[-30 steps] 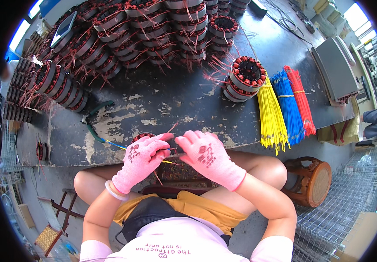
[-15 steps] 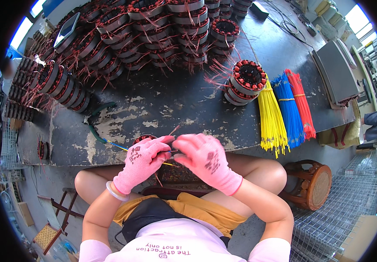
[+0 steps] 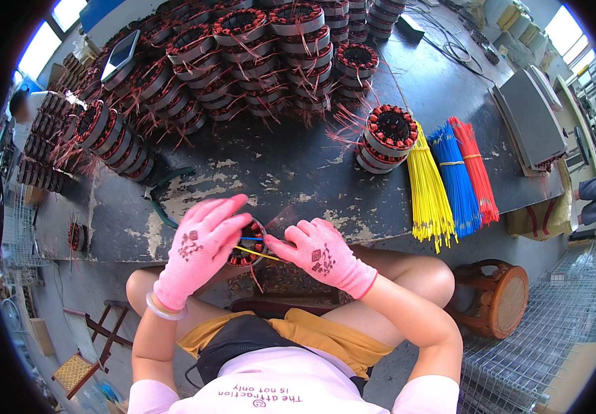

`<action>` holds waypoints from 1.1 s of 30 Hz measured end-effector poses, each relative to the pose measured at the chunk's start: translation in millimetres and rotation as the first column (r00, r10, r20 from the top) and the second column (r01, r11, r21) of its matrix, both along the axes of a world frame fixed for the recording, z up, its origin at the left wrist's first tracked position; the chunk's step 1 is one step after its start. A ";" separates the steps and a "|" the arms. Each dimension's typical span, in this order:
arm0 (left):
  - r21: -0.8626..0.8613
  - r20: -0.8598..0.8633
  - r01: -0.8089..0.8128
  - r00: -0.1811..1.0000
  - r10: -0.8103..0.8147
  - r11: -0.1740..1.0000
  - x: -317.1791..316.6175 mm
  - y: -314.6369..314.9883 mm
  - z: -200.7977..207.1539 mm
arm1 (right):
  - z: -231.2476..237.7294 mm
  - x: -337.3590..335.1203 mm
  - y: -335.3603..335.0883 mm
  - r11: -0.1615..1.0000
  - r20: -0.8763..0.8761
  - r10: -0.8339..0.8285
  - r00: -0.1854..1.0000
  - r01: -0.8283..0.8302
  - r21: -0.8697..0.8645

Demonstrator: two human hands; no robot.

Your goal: The person twists wires together on a motor stator by hand and then uses a pair of side cutters to trim the excess wire.

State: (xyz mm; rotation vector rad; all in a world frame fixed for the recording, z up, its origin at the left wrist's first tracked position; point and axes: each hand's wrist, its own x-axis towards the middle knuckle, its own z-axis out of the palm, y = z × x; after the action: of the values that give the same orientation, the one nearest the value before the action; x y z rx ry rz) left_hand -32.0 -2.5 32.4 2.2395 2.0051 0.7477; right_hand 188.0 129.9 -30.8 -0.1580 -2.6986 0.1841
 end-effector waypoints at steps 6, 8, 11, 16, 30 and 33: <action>0.091 0.046 -0.112 0.993 0.108 0.990 16.6 -3.7 -16.9 | -9.0 -5.4 3.0 1.000 0.023 0.022 0.999 -0.022 -0.016; 0.069 0.064 -0.084 0.995 0.079 0.994 21.7 2.5 -26.2 | -9.4 -3.7 4.0 0.998 0.048 0.018 0.999 -0.015 -0.056; 0.039 0.100 -0.073 0.993 0.069 0.997 27.1 12.5 -42.3 | -2.5 4.7 5.5 0.975 -0.089 -0.037 0.995 0.017 -0.222; 0.022 0.152 -0.160 0.976 0.155 0.987 20.1 13.3 -54.2 | 29.9 82.0 58.1 0.797 -0.289 -0.588 0.755 0.481 -0.365; -0.074 0.108 -0.174 0.977 0.181 0.982 20.1 14.8 -59.2 | 12.1 281.9 181.9 0.002 0.149 -0.988 0.037 0.975 -0.223; -0.087 0.102 -0.172 0.978 0.181 0.981 19.0 11.8 -57.1 | 13.8 281.1 183.2 0.024 0.085 -0.995 0.045 0.972 -0.232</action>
State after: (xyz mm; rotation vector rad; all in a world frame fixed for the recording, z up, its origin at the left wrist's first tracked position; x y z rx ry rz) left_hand -13.0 9.3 -24.8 1.9532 2.1609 0.7737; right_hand 469.1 313.1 -17.1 -2.0022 -1.7416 0.0367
